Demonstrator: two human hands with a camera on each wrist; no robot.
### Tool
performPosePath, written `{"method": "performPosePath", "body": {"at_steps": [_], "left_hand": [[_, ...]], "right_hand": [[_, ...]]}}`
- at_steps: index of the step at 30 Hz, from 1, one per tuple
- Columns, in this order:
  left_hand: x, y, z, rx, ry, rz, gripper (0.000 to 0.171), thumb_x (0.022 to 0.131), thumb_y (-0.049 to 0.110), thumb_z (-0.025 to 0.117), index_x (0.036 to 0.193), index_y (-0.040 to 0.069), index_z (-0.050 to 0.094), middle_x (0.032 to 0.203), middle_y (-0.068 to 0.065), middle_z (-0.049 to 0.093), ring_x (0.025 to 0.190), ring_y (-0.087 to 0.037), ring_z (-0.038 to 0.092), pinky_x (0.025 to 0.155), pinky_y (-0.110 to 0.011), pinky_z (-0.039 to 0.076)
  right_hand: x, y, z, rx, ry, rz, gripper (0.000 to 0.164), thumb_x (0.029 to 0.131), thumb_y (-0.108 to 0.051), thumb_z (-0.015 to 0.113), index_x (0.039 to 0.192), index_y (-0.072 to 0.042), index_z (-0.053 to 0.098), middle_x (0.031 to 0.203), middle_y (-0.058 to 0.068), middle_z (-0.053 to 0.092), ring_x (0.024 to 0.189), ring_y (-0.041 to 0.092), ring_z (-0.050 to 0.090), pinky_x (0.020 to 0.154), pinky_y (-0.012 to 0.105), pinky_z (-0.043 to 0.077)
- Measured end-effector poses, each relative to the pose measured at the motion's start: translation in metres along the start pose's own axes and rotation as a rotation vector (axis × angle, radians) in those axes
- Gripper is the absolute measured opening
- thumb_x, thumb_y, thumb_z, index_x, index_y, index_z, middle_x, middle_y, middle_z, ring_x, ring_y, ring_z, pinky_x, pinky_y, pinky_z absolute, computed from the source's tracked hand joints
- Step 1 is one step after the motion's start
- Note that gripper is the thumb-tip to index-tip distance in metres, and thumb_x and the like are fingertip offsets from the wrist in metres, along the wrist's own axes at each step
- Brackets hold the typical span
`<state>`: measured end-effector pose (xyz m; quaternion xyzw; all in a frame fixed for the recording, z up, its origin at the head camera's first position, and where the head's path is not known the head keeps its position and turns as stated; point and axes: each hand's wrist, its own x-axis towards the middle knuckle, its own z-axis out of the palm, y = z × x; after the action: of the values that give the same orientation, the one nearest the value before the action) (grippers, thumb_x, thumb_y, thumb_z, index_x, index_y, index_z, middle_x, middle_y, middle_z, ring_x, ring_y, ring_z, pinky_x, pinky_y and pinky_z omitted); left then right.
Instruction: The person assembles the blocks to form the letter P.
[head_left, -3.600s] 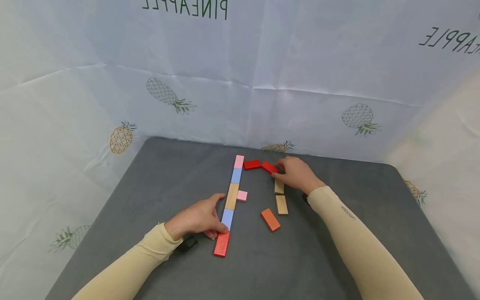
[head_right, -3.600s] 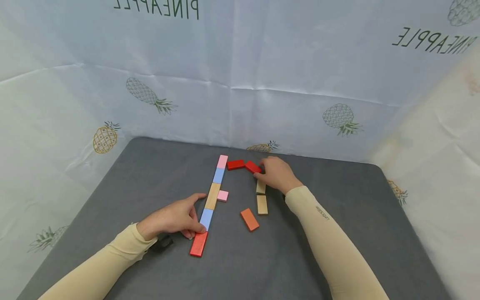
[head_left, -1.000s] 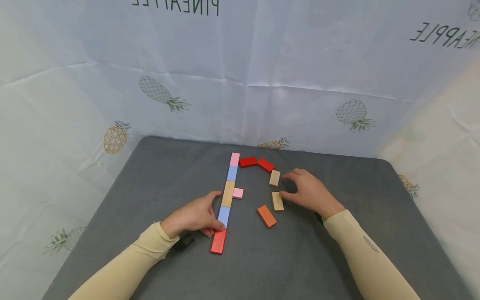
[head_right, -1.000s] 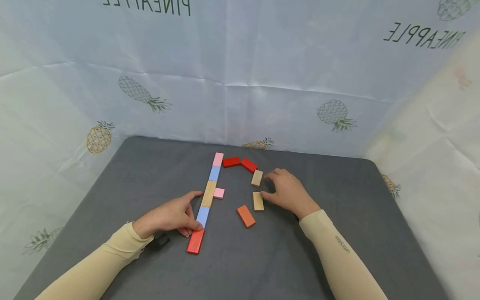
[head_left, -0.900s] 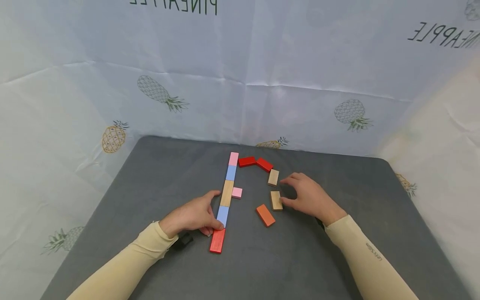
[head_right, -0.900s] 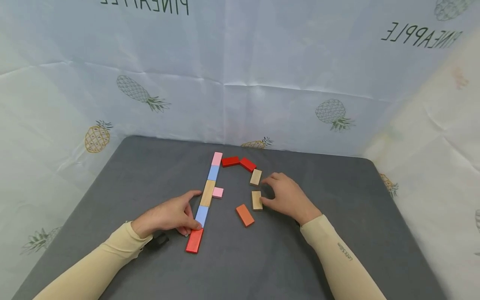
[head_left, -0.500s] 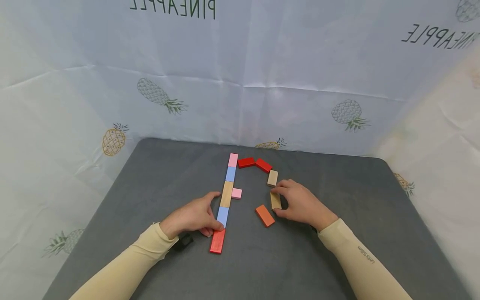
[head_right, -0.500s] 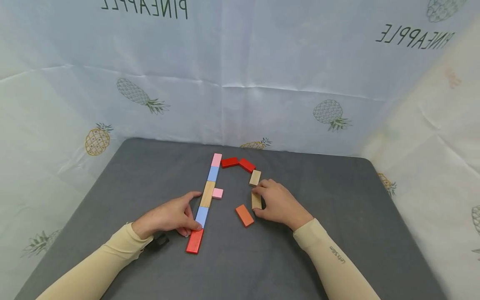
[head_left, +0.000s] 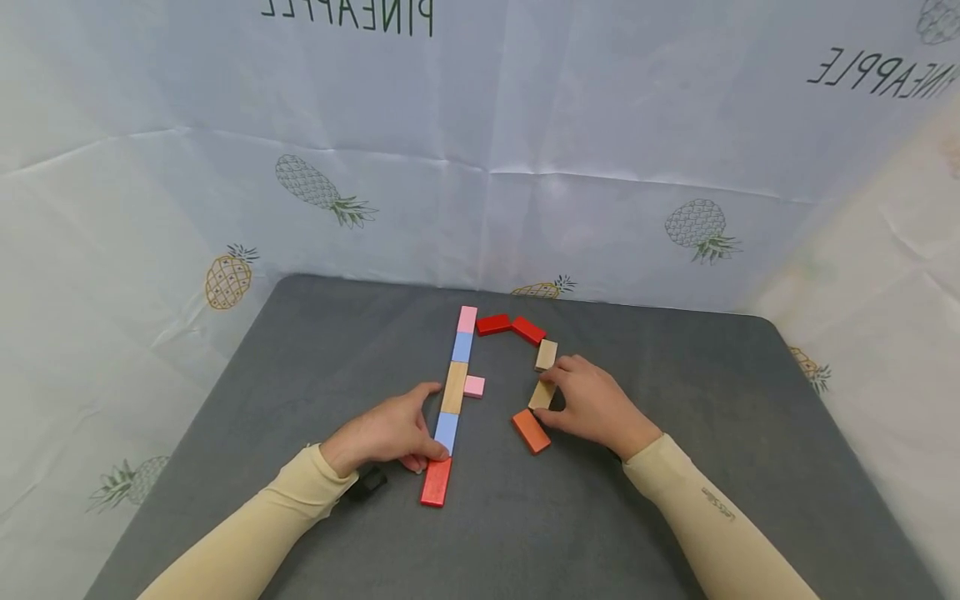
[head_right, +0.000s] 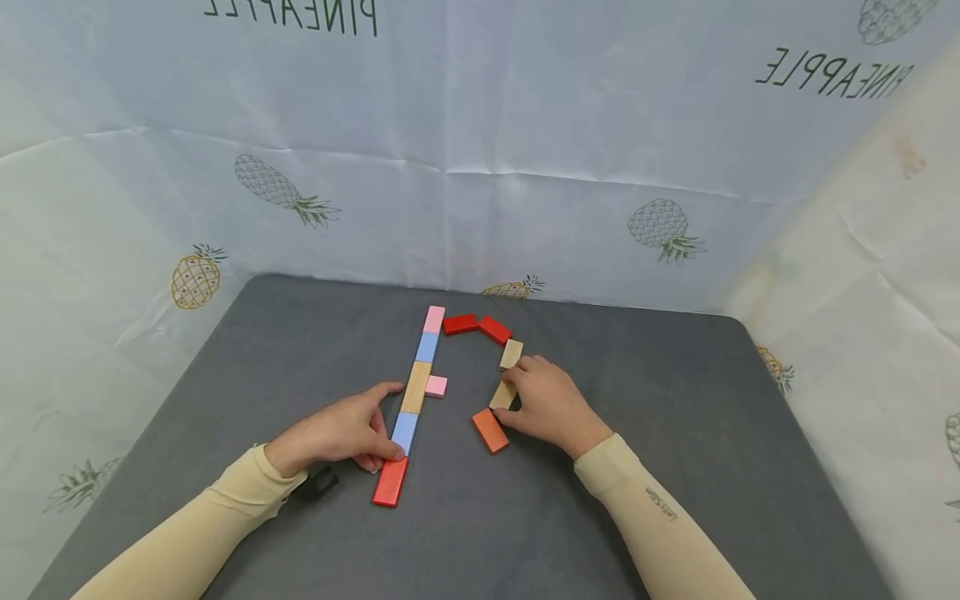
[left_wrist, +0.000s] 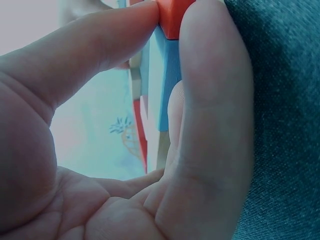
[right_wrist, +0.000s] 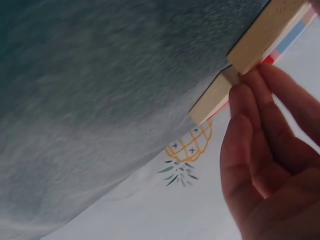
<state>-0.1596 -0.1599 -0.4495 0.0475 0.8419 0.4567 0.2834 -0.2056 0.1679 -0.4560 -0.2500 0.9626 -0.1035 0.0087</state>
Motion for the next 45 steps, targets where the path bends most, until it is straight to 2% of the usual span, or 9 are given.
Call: {"method": "performPosePath", "body": {"at_steps": [4,9,20,28,32,36,39,42,45], "left_hand": [[0.0,0.0,0.0,0.005,-0.002,-0.001,0.107,0.081,0.011,0.094,0.167,0.009,0.031,0.083,-0.01,0.072,0.061,-0.02,0.073,0.062,-0.032,0.064],[0.0,0.001,0.0,0.009,0.002,-0.014,0.107,0.081,0.011,0.094,0.167,0.009,0.031,0.083,-0.01,0.072,0.061,-0.02,0.073,0.062,-0.032,0.064],[0.001,0.002,0.0,0.008,0.001,-0.024,0.107,0.082,0.012,0.094,0.168,0.01,0.031,0.084,-0.01,0.072,0.061,-0.019,0.072,0.062,-0.033,0.064],[0.002,0.002,-0.001,-0.002,-0.002,-0.021,0.108,0.081,0.01,0.094,0.168,0.009,0.03,0.083,-0.01,0.072,0.06,-0.019,0.072,0.062,-0.032,0.064],[0.002,0.001,-0.001,-0.003,-0.002,-0.022,0.107,0.081,0.009,0.094,0.168,0.009,0.03,0.084,-0.01,0.072,0.06,-0.019,0.072,0.061,-0.032,0.064],[0.002,0.002,0.0,-0.007,-0.005,-0.03,0.108,0.082,0.009,0.094,0.168,0.01,0.03,0.085,-0.011,0.072,0.059,-0.02,0.072,0.06,-0.032,0.064],[0.003,0.002,0.001,-0.007,-0.005,-0.036,0.108,0.082,0.01,0.094,0.168,0.01,0.029,0.086,-0.012,0.072,0.06,-0.021,0.073,0.06,-0.032,0.065],[0.003,0.002,0.001,-0.015,-0.004,-0.042,0.108,0.082,0.01,0.093,0.169,0.011,0.029,0.087,-0.012,0.071,0.06,-0.02,0.073,0.061,-0.033,0.065],[0.002,0.001,0.001,-0.028,0.0,-0.044,0.109,0.082,0.009,0.093,0.169,0.011,0.029,0.088,-0.013,0.071,0.06,-0.02,0.073,0.06,-0.034,0.065]], "right_hand": [[0.006,-0.005,0.002,-0.018,0.018,0.031,0.055,0.087,-0.046,0.09,0.124,-0.007,0.079,0.111,0.004,0.073,0.1,0.019,0.064,0.084,0.039,0.063],[0.012,-0.009,0.004,-0.024,0.042,0.059,0.051,0.086,-0.047,0.09,0.116,-0.007,0.081,0.097,0.002,0.07,0.086,0.015,0.058,0.072,0.032,0.057],[0.02,-0.019,0.004,-0.039,0.05,0.125,0.047,0.088,-0.049,0.088,0.104,-0.006,0.08,0.08,0.0,0.062,0.076,0.016,0.053,0.063,0.029,0.048],[0.022,-0.021,0.004,-0.051,0.059,0.129,0.047,0.089,-0.049,0.087,0.103,-0.005,0.08,0.078,0.001,0.061,0.076,0.017,0.052,0.062,0.029,0.046],[0.017,-0.022,0.002,-0.051,0.084,0.128,0.051,0.09,-0.052,0.086,0.109,-0.004,0.08,0.082,0.002,0.063,0.08,0.018,0.054,0.065,0.031,0.049],[0.003,-0.026,-0.002,-0.037,0.123,0.12,0.055,0.089,-0.052,0.086,0.115,-0.004,0.079,0.093,0.005,0.071,0.088,0.02,0.06,0.073,0.036,0.058],[-0.009,-0.032,-0.001,-0.016,0.13,0.094,0.051,0.088,-0.049,0.089,0.112,-0.005,0.079,0.098,0.005,0.074,0.091,0.019,0.063,0.078,0.038,0.062],[-0.018,-0.038,0.003,-0.004,0.113,0.054,0.046,0.086,-0.047,0.091,0.107,-0.008,0.08,0.095,0.001,0.074,0.087,0.015,0.063,0.076,0.035,0.062],[-0.021,-0.044,0.01,-0.011,0.086,0.021,0.042,0.085,-0.044,0.092,0.104,-0.01,0.079,0.086,-0.004,0.068,0.081,0.012,0.057,0.068,0.029,0.055]]}}
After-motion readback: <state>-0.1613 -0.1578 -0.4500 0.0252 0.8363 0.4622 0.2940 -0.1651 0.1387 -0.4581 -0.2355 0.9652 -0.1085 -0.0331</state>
